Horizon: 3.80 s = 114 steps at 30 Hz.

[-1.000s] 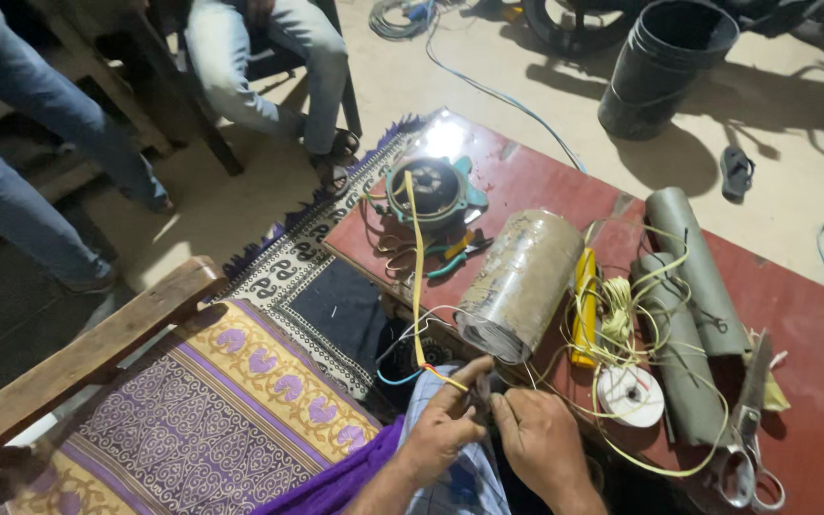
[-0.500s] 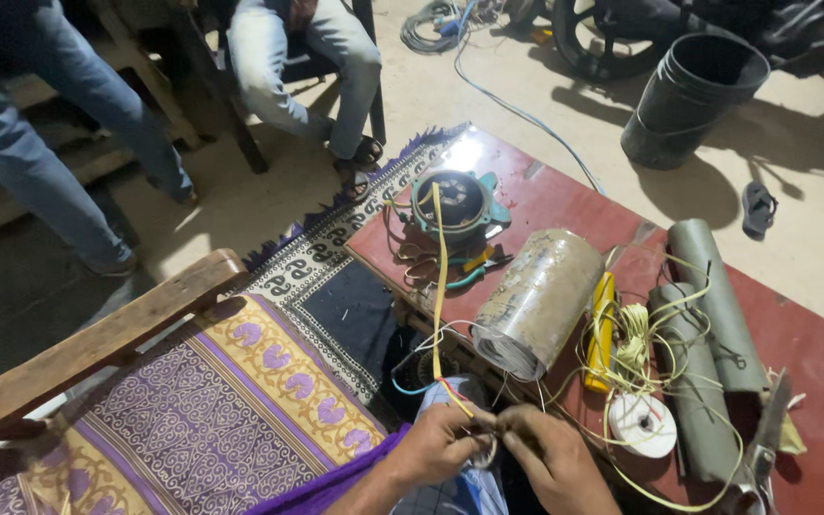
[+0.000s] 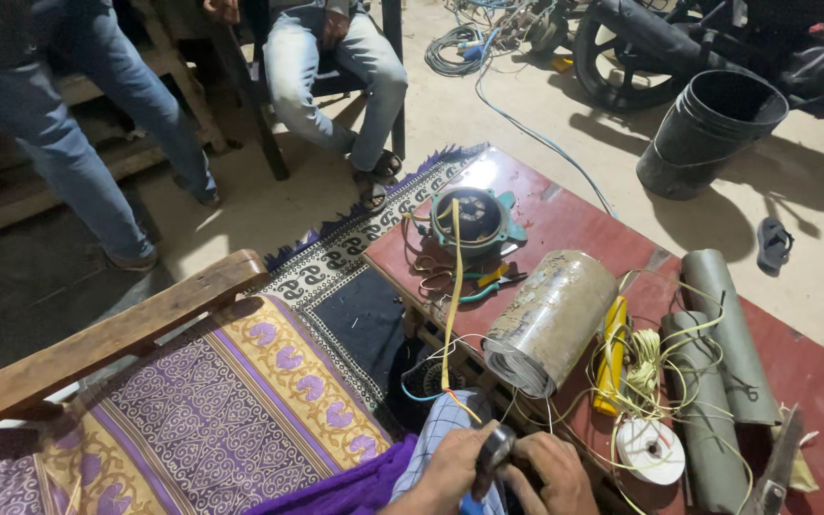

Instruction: The person sits on the floor and wraps electrical tape around exposed wire ends connected to a motor component. They repeatedly pull tape, wrap it around the wires, and tear it off, then place the taped wires into a cylindrical container.

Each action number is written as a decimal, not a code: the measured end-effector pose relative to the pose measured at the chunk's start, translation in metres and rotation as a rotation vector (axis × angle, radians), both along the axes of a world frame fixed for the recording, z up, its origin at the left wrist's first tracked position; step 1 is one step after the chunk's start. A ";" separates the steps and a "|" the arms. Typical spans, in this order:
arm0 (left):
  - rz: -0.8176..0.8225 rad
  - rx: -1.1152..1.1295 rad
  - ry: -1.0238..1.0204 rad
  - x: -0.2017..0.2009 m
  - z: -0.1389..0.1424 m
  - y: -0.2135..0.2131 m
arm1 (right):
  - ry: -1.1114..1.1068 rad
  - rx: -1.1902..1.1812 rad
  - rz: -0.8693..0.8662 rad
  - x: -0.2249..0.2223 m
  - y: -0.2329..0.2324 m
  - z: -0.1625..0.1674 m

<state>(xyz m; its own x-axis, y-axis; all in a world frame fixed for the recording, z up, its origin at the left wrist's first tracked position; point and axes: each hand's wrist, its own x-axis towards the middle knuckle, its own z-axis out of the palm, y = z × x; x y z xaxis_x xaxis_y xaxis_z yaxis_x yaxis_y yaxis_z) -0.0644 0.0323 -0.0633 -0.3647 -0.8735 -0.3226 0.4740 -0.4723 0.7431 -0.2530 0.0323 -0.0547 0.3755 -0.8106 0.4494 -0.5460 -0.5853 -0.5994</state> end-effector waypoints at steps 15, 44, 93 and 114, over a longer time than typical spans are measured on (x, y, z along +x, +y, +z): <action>-0.280 -0.535 -0.300 0.041 0.016 -0.024 | 0.134 0.357 -0.238 0.034 -0.003 0.062; 0.025 0.215 -0.053 0.014 0.005 0.011 | 0.077 0.146 0.047 0.020 0.023 0.053; -0.473 -0.471 -0.306 0.045 0.007 -0.026 | 0.060 0.315 -0.267 0.033 0.012 0.041; 0.006 -0.067 0.181 0.005 0.000 -0.002 | 0.202 0.197 -0.381 0.055 0.017 0.031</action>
<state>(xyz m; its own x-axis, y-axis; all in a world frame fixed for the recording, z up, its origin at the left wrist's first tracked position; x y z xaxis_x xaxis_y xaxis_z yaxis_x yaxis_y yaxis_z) -0.0594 0.0307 -0.0632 -0.4063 -0.8930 -0.1937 0.6050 -0.4218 0.6753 -0.1977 0.0496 -0.0234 0.0989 -0.9700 0.2223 -0.8167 -0.2068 -0.5387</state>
